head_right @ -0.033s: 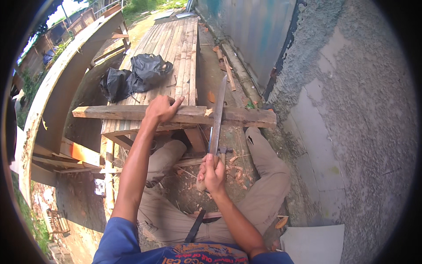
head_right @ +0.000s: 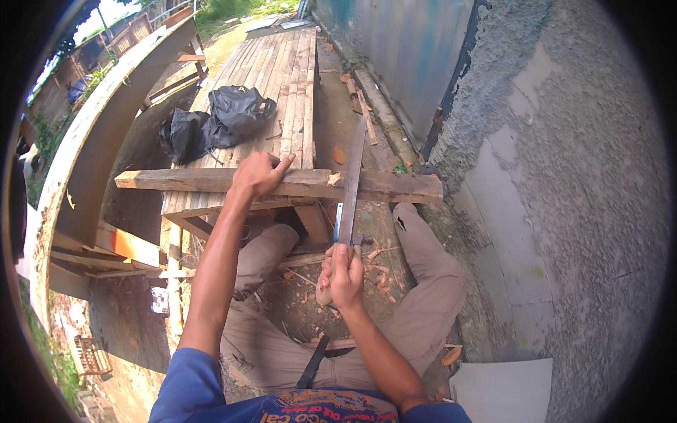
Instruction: The person sits cross-legged and uses a hand saw to cut a wooden plank resting on a workbench. They alternate between sawing and using a machete to chip away at the wood, continuing the cutting process throughout the clip.
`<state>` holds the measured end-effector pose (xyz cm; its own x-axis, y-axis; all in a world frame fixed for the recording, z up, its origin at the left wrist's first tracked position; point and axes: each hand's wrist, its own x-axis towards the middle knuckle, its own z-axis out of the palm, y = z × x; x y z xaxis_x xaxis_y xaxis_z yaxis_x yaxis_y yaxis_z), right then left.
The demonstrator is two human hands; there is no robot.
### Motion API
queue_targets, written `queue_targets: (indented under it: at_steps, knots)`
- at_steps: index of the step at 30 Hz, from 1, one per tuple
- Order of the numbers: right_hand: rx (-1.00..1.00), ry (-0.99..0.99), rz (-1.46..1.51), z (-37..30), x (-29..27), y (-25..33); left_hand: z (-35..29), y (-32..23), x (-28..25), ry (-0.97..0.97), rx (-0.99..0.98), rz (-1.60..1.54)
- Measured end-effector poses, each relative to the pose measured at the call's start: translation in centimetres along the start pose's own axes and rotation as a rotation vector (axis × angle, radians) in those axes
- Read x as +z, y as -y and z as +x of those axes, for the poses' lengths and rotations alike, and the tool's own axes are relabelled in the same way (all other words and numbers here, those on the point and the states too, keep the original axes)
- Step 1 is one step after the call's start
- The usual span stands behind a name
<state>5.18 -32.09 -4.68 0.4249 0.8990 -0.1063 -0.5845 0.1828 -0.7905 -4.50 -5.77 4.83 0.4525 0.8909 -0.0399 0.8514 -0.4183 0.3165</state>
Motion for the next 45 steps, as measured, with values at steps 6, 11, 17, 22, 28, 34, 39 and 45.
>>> queue_targets:
  at_steps: [6,11,17,22,28,34,39,45]
  knots:
    - [-0.441,-0.029,0.158,0.4,2.9,3.7,0.2,-0.4,-0.9,0.014,-0.011,0.024]
    - [0.072,-0.016,-0.103,2.5,0.7,-0.1,0.7,-0.4,-0.9,0.023,-0.003,-0.008]
    - [-0.144,-0.034,-0.03,1.7,2.3,4.6,0.7,0.0,-1.1,0.028,-0.028,0.007]
    - [-0.442,-0.058,-0.05,2.5,2.9,2.3,1.6,-0.1,-0.8,0.039,-0.025,0.022]
    - [0.177,0.041,-0.023,2.0,0.7,0.1,1.4,0.5,-0.4,0.012,-0.008,-0.023]
    - [-0.288,-0.007,-0.025,1.7,2.7,4.2,1.2,0.4,-0.7,0.02,-0.042,-0.012]
    - [0.1,-0.02,-0.181,2.9,1.6,-0.6,1.5,-0.2,-0.8,-0.001,-0.013,-0.004]
    - [0.074,-0.028,-0.075,1.8,1.7,3.3,0.7,0.9,0.0,-0.085,-0.006,-0.061]
